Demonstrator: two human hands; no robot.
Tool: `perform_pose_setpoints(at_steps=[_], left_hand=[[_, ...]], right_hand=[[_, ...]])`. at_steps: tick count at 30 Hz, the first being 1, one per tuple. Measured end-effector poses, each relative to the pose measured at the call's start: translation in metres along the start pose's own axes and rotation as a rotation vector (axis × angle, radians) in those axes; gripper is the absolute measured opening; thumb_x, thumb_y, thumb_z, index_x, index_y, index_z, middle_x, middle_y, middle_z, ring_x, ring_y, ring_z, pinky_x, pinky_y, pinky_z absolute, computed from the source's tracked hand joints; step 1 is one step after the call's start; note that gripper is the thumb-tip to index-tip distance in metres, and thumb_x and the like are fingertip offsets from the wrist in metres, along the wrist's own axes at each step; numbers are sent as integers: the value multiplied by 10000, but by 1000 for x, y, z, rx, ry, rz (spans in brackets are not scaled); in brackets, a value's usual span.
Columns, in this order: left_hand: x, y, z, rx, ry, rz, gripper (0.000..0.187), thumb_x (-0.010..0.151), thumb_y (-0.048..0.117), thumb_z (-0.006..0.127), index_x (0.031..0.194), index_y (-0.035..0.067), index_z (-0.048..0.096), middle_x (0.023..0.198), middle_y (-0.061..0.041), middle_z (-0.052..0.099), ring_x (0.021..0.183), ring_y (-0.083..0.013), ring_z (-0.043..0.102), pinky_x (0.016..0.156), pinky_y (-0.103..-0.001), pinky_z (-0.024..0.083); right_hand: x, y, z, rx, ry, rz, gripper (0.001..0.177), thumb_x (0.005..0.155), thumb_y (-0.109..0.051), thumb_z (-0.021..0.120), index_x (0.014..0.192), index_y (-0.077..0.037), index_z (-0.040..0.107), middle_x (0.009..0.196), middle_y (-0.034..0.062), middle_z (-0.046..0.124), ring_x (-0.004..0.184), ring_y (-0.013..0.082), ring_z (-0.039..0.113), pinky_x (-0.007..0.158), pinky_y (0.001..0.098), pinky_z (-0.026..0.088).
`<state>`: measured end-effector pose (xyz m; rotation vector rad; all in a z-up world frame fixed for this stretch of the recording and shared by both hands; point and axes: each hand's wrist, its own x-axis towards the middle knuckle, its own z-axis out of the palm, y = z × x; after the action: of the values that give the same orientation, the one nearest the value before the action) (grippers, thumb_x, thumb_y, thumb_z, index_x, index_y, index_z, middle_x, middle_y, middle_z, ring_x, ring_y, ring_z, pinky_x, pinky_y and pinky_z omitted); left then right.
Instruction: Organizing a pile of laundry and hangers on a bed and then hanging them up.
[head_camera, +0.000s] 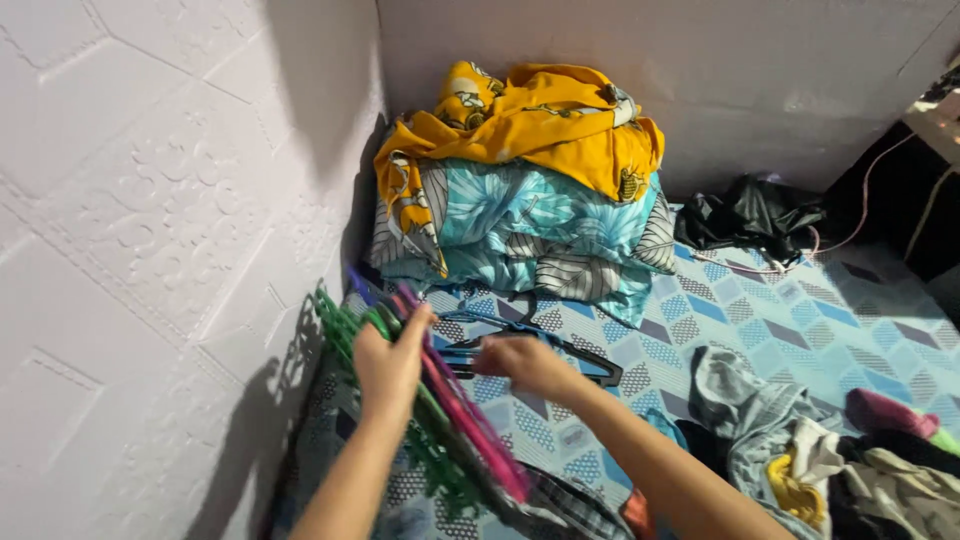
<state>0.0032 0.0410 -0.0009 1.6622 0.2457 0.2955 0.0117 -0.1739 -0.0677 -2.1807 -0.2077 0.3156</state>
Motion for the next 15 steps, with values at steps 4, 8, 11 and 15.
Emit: perform_pose_setpoints(at_steps=[4,8,11,15], left_hand=[[-3,22,-9,-242,-48,14,196,905,176,722,959,-1,787,889,-45,799,793,-107,714,732,-285,542],[-2,21,-12,-293,-42,37,186,908,113,721,1041,-11,760,910,-63,789,845,-126,723,804,-284,551],[-2,32,-15,-212,-5,68,234,894,117,728,1097,3,763,911,-63,794,848,-119,737,822,-273,551],[3,22,-19,-155,15,86,264,897,143,742,1117,-2,763,954,-85,813,886,-110,741,851,-266,556]], right_hand=[[48,134,-2,-424,257,-15,416,961,-308,609,1245,-5,640,1189,213,678,1102,397,646,922,454,517],[48,153,17,-704,311,-41,469,906,-200,622,1332,-19,542,1380,190,572,1212,390,560,946,513,482],[50,138,26,-890,281,99,407,913,-147,593,1308,-65,538,1364,159,563,1228,369,550,951,525,492],[57,163,41,-815,264,83,328,898,-159,622,1210,-69,580,1197,180,623,1154,379,598,922,501,534]])
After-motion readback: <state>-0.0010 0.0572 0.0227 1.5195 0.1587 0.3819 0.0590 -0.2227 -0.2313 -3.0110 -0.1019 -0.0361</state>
